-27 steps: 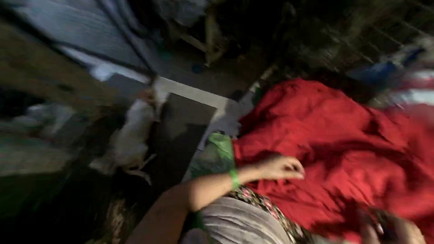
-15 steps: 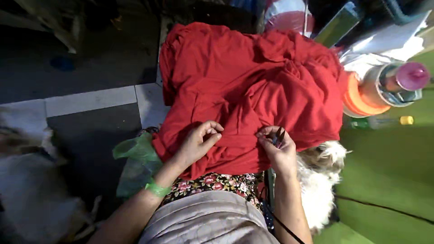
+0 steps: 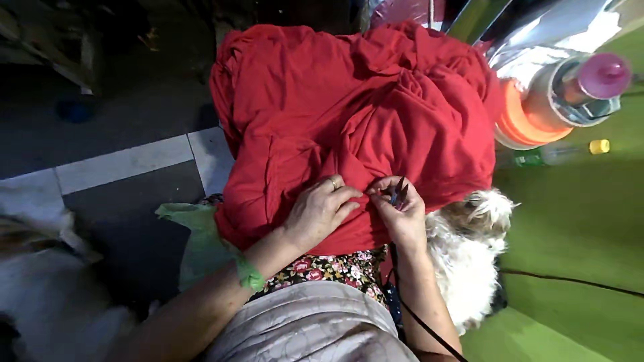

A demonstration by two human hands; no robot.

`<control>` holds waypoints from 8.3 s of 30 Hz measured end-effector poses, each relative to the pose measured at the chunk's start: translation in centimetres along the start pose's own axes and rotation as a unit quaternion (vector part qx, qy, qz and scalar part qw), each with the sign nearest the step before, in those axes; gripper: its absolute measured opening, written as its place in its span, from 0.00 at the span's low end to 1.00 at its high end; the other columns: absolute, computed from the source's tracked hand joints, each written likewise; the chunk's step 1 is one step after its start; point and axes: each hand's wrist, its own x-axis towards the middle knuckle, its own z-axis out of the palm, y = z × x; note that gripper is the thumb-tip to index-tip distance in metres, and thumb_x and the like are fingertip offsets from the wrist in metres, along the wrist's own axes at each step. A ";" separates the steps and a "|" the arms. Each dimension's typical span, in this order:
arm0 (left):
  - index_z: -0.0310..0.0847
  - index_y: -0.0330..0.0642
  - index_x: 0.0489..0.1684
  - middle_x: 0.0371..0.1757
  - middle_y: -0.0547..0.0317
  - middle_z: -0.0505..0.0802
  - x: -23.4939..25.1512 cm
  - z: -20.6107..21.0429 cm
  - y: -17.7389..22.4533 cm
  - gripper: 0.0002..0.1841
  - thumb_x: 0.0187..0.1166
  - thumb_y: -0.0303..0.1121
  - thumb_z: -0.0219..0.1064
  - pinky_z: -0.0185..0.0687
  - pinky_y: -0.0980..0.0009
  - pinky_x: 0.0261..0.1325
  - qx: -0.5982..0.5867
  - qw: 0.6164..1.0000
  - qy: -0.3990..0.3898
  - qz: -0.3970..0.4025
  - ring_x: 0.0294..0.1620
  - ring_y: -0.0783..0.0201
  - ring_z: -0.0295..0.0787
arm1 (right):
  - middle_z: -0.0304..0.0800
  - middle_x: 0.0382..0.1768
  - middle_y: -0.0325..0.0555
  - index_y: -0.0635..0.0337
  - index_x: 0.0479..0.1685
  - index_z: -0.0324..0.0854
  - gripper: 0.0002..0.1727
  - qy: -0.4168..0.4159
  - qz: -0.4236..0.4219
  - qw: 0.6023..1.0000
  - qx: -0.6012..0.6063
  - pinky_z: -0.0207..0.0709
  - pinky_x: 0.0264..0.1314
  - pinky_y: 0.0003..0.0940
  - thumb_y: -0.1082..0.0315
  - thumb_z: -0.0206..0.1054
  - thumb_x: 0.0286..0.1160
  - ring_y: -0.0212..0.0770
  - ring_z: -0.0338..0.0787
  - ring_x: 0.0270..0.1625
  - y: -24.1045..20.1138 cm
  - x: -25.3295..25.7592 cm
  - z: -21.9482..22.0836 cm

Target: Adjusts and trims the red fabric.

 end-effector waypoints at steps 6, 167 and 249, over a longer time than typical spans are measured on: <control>0.94 0.38 0.33 0.37 0.57 0.92 -0.1 -1.1 -1.2 0.03 0.70 0.28 0.78 0.86 0.80 0.41 -0.138 0.982 -0.012 -0.128 0.34 0.75 0.88 | 0.88 0.39 0.32 0.60 0.46 0.82 0.12 -0.003 -0.016 1.000 -0.018 0.79 0.37 0.16 0.81 0.68 0.66 0.19 0.83 0.34 0.0 0.0 0.2; 0.81 0.32 0.66 0.38 0.57 0.90 -4.0 -5.9 -4.4 0.16 0.82 0.24 0.65 0.81 0.78 0.40 -0.277 0.879 0.055 -0.384 0.32 0.75 0.84 | 0.87 0.37 0.54 0.70 0.54 0.82 0.11 -0.198 0.051 0.964 -0.170 0.79 0.42 0.41 0.73 0.64 0.81 0.43 0.85 0.35 -2.8 5.5 12.0; 0.84 0.35 0.37 0.27 0.67 0.88 -3.6 -3.7 -0.1 0.02 0.80 0.24 0.68 0.83 0.84 0.38 -0.298 0.904 -0.044 -0.303 0.28 0.80 0.85 | 0.94 0.47 0.51 0.60 0.49 0.90 0.10 -0.076 -0.210 0.910 -0.350 0.85 0.40 0.49 0.72 0.67 0.73 0.50 0.94 0.43 -1.4 -4.0 2.2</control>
